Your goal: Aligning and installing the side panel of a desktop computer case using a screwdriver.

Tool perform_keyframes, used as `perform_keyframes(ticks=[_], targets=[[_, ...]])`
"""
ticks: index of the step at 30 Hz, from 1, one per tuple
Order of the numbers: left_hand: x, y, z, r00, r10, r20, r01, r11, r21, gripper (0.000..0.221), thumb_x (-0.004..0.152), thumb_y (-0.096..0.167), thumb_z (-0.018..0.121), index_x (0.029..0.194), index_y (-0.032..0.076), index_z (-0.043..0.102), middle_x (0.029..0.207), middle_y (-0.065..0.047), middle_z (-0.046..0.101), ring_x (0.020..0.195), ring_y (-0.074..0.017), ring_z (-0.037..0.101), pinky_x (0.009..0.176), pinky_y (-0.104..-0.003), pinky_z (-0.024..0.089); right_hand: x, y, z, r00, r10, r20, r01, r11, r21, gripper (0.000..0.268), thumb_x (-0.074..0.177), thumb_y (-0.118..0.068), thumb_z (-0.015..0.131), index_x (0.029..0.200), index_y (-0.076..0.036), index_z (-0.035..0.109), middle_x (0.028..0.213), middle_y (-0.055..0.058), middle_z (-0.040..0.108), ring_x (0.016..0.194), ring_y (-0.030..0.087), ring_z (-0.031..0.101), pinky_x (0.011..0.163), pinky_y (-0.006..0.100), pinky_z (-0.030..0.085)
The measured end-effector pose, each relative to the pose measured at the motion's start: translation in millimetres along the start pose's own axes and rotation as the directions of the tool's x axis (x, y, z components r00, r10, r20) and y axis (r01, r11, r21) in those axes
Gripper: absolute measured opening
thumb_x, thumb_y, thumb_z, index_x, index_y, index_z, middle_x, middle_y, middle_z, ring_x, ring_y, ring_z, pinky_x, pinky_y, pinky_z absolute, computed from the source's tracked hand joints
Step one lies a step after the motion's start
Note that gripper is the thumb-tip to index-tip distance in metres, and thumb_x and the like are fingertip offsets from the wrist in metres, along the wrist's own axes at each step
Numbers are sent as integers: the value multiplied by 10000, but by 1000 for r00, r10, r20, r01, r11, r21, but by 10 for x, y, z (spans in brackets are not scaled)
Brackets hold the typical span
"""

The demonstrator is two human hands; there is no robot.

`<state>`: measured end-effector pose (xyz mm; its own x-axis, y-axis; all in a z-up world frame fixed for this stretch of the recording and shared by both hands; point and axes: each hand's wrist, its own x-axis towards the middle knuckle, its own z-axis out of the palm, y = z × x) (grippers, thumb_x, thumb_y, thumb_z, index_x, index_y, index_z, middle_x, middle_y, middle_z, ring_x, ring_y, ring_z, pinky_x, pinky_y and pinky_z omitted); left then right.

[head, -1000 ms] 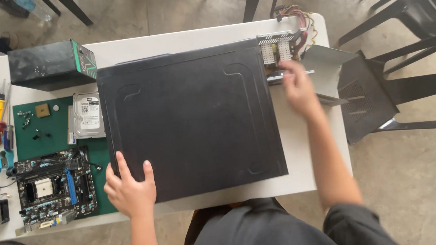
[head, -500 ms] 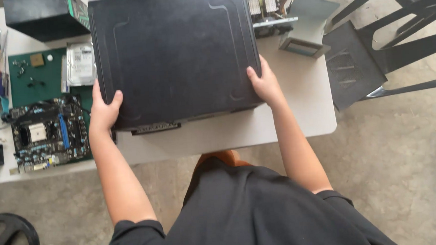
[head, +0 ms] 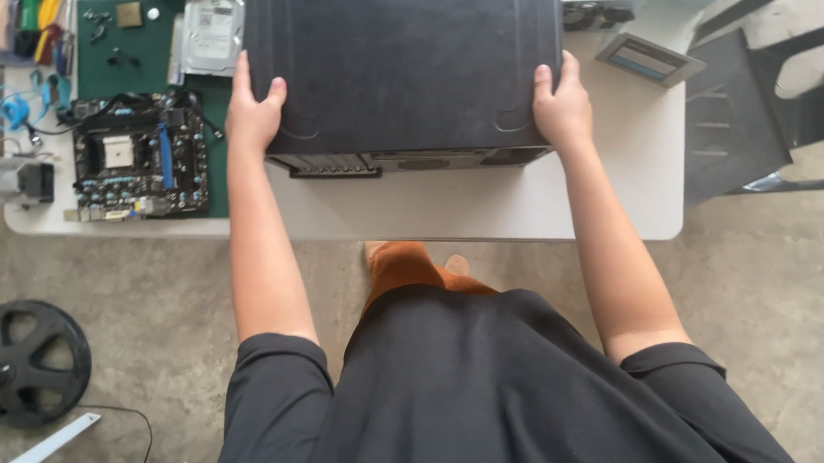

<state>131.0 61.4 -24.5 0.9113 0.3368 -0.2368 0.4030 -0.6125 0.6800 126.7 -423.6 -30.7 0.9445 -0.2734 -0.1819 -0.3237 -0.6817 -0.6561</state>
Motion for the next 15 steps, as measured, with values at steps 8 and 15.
perform_keyframes(ticks=[8, 15], targets=[[86, 45, -248, 949, 40, 313, 40, 968, -248, 868, 1067, 444, 626, 1694, 237, 62, 1778, -169, 160, 1624, -332, 251, 1278, -441, 296, 47, -10, 5, 999, -35, -40, 34, 999, -26, 581, 1083, -494, 419, 1548, -145, 440, 1432, 212, 653, 1267, 461, 607, 1022, 536, 455], [298, -272, -8, 954, 161, 254, -141, 986, -94, 955, 1013, 623, 523, 1692, 133, 64, 1775, -155, 225, 1615, -330, 290, 1284, -445, 231, 124, 152, 49, 988, -128, -90, 122, 990, -70, 576, 1170, -397, 482, 1557, 29, 460, 1523, 290, 545, 1374, 457, 504, 1106, 513, 368]])
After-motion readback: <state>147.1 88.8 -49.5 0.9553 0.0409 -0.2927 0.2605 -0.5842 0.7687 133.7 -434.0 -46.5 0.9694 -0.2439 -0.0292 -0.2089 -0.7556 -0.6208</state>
